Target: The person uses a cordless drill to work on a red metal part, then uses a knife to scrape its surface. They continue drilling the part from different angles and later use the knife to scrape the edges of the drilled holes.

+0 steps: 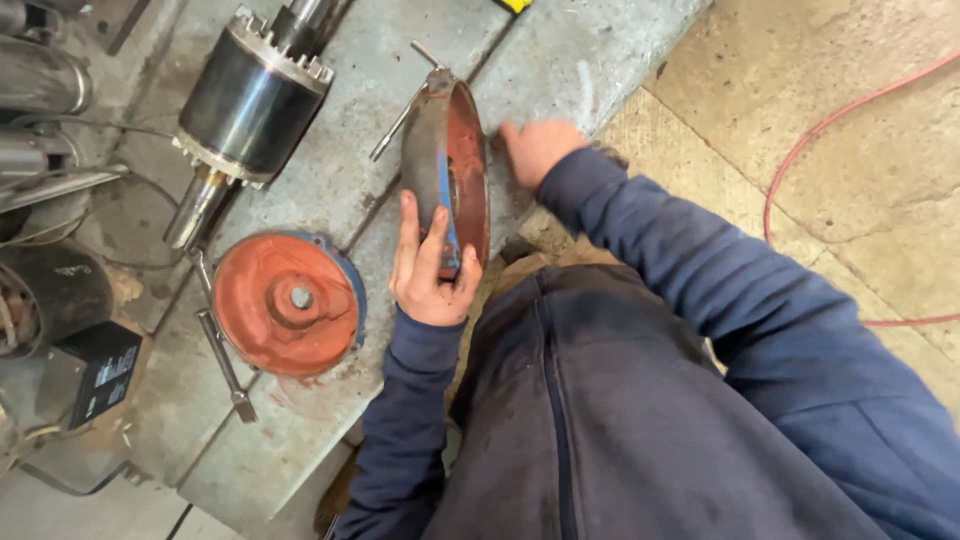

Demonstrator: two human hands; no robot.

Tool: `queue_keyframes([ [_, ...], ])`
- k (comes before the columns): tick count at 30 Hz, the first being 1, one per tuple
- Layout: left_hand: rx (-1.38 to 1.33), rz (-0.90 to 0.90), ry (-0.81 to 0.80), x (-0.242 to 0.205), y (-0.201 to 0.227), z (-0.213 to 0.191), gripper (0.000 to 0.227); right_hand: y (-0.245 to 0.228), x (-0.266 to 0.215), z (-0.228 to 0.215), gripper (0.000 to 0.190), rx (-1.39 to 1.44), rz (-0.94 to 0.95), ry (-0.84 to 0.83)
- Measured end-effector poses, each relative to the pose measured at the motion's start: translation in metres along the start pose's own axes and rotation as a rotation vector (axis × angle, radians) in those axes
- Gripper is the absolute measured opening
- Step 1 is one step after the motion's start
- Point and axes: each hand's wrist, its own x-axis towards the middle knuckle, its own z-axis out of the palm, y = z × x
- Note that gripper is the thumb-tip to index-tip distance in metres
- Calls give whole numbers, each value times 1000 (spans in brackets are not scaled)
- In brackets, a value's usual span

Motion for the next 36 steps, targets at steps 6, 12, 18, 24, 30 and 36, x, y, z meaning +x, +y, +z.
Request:
queue_keyframes([
  [6,-79,-160,3,12,6,-18,68,-2,-34,11,28,74,-58,-146],
  [12,-585,-375,69,-8,-82,-41,92,18,-86,3,23,393,-40,22],
  [18,-947,-651,218,-87,-158,-18,95,58,-126,40,22,470,-15,-43],
  [24,-1109,-778,329,-121,-120,11,98,85,-132,19,21,589,156,-178],
  [30,-810,-787,229,-158,-103,31,83,98,-111,-12,23,632,108,-206],
  [36,-508,-866,249,-167,-92,26,66,94,-69,-28,30,632,12,-242],
])
